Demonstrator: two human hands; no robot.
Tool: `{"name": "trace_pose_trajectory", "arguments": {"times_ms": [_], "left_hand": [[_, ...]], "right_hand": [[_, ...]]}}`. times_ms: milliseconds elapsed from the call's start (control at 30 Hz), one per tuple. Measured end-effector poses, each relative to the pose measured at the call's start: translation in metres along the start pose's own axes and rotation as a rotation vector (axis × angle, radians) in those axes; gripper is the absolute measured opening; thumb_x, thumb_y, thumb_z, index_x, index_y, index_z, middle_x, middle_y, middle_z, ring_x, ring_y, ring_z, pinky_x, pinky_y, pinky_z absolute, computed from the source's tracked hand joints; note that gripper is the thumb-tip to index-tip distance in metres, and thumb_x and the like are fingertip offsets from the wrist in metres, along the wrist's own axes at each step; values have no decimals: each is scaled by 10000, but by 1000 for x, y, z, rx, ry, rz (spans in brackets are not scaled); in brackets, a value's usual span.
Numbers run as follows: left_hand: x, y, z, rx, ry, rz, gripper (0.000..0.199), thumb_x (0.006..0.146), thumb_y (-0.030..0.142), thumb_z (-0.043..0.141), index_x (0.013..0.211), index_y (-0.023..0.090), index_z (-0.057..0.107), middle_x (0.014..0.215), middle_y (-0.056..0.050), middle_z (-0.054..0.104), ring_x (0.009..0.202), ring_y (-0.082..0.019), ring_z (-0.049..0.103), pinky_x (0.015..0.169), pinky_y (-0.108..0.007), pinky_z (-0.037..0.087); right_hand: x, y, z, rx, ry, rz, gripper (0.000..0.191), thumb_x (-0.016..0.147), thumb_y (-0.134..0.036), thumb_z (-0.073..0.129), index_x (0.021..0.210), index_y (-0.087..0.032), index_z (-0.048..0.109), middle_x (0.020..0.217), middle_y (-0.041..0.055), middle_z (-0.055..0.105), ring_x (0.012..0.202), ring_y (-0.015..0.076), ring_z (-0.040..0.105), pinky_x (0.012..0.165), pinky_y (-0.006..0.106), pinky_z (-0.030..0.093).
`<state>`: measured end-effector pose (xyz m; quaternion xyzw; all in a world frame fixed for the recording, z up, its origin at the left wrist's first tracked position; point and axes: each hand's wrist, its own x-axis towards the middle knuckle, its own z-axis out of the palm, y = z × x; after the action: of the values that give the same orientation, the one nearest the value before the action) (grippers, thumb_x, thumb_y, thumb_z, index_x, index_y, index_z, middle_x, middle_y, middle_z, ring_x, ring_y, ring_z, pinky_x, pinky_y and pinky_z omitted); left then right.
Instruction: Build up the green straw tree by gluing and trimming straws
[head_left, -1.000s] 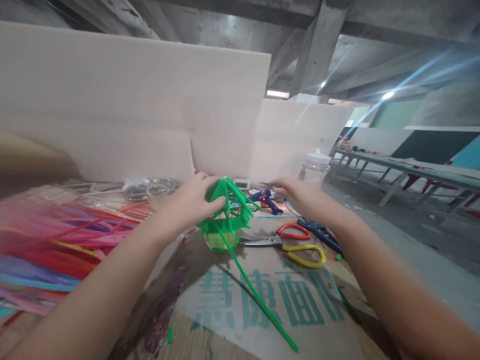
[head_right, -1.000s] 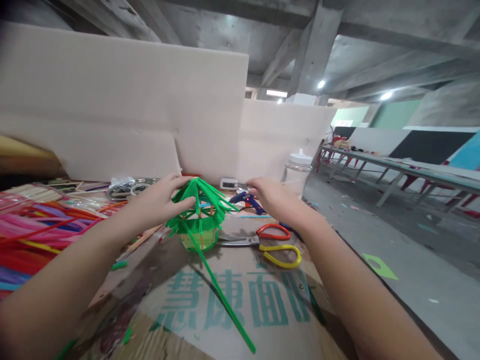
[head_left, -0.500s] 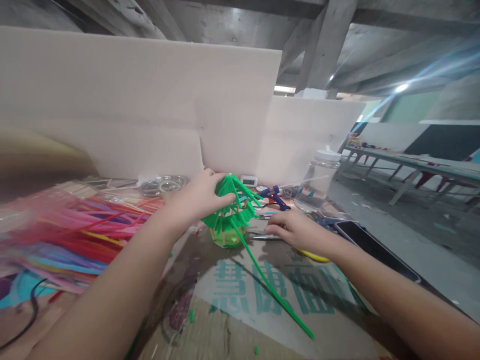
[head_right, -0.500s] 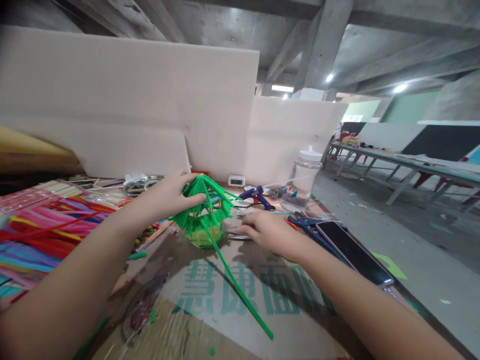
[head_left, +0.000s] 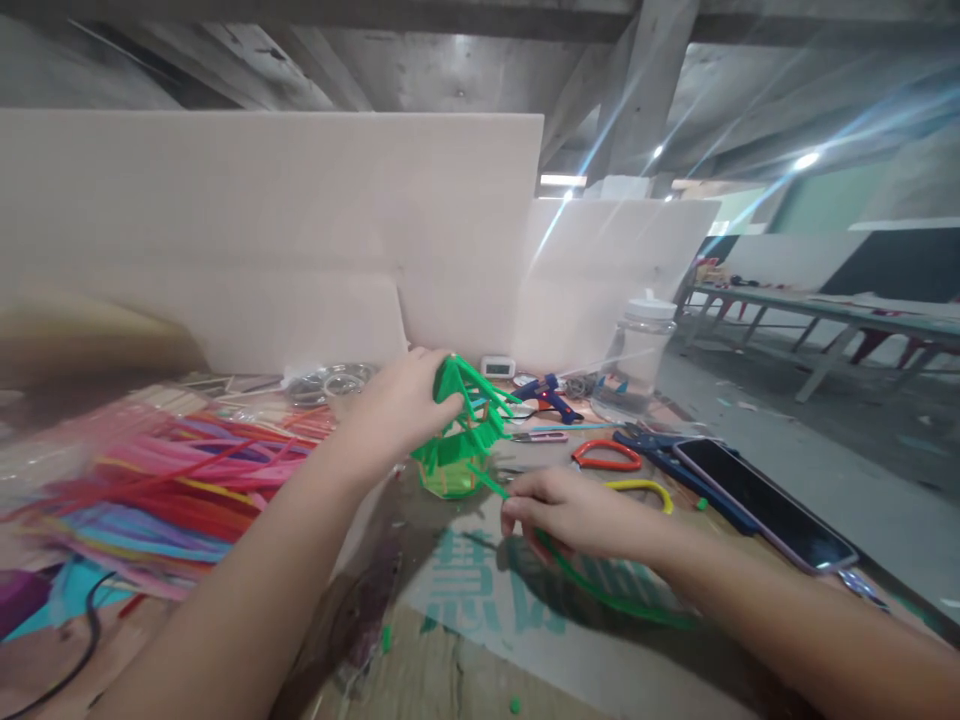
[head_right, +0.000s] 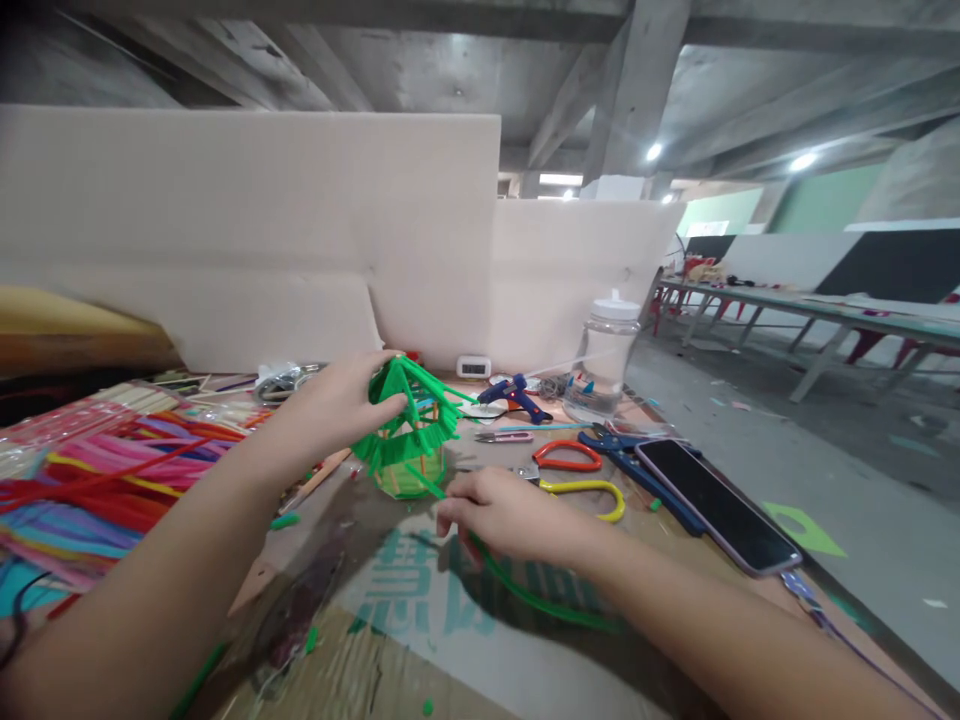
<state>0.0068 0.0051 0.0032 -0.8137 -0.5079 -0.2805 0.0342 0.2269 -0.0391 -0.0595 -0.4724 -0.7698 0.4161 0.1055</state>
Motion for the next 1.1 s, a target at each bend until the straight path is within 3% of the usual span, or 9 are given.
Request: {"name": "trace_pose_trajectory", "arguments": {"times_ms": [100, 233, 400, 533, 733, 900, 1100], "left_hand": [[-1, -2, -6, -135, -60, -6, 396, 840, 319, 537, 1208, 235, 656, 1135, -53, 721, 995, -255, 672, 861, -335, 517], [-2, -3, -11, -250, -94, -63, 389, 894, 418, 514, 1208, 271, 691, 1112, -13, 756, 915, -237, 714, 779, -307, 542], [0, -5, -11, -230, -74, -125, 428, 906, 486, 518, 1226, 270, 704, 1023, -28, 776, 883, -243, 721, 810, -325, 543], [1, -6, -11, -210, -72, -183, 483, 895, 506, 515, 1267, 244, 679, 1109, -60, 758, 919, -264, 710, 843, -365, 538], [-1, -2, -14, -284, -33, -153, 542, 889, 513, 526, 1318, 202, 640, 1172, -80, 723, 937, -246, 681, 885, -363, 521], [-1, 4, -21, -167, 152, -40, 406, 900, 490, 517, 1000, 190, 772, 964, -68, 704, 882, -229, 639, 883, -357, 494], [-2, 9, -20, -236, 51, 23, 361, 887, 484, 540, 850, 200, 760, 798, -29, 686, 771, -196, 616, 793, -315, 492]], "right_hand": [[-6, -2, -4, 116, 84, -96, 291, 970, -381, 446, 902, -183, 648, 584, -20, 619, 424, 87, 461, 425, 199, 369], [-2, 1, 0, 212, 201, -221, 357, 968, -439, 432, 825, -176, 626, 615, -3, 636, 433, 73, 455, 422, 187, 361], [9, 0, 4, 444, 252, -205, 295, 898, -463, 532, 862, -181, 611, 588, -18, 648, 384, 64, 407, 378, 187, 300], [12, -5, 9, 562, 250, -195, 361, 854, -538, 572, 832, -180, 613, 544, -23, 632, 365, 64, 396, 371, 196, 290], [17, -14, 16, 667, 267, -192, 368, 815, -533, 633, 853, -168, 628, 588, -25, 640, 399, 62, 447, 387, 194, 324], [23, -24, 15, 716, 323, -274, 345, 798, -515, 671, 799, -177, 601, 577, -35, 630, 394, 63, 457, 372, 196, 340], [27, -29, 17, 689, 293, -311, 324, 821, -500, 646, 804, -180, 607, 582, -34, 640, 385, 62, 461, 367, 193, 345]]}}
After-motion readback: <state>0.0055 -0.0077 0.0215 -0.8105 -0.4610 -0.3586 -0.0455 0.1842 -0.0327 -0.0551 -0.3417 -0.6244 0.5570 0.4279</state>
